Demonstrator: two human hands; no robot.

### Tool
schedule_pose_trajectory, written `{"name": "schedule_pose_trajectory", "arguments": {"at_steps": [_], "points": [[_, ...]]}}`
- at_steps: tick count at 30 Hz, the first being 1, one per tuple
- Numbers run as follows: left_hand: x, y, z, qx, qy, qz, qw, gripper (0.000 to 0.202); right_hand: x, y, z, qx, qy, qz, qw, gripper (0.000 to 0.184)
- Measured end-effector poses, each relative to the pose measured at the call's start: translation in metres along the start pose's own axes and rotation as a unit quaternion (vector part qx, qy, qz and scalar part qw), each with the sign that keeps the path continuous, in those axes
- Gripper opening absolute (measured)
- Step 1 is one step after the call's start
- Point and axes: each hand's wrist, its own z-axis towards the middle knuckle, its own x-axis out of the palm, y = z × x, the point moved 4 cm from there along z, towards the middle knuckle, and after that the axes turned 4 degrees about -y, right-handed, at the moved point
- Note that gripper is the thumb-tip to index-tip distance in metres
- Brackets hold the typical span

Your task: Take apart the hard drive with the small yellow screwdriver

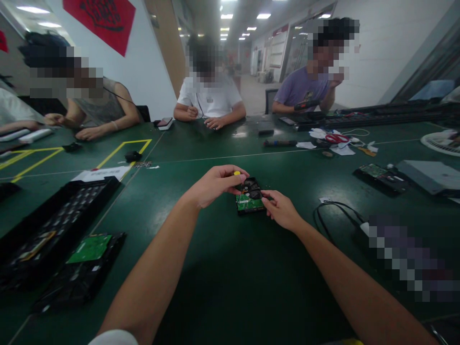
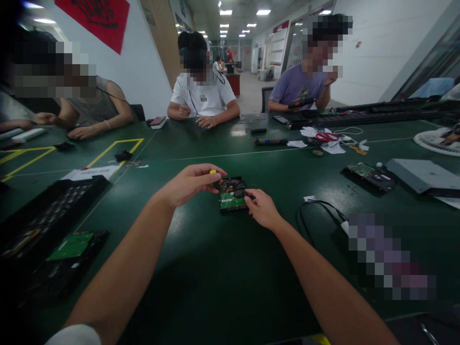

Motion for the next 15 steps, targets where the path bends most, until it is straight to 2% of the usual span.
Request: {"name": "schedule_pose_trajectory", "arguments": {"at_steps": [15], "points": [[0.0005, 0.0002, 0.0010, -0.001, -0.015, -0.028, 0.999, 0.030, -0.0008, 0.0020, -0.0009, 0.006, 0.000, -0.003, 1.000, 0.045]]}}
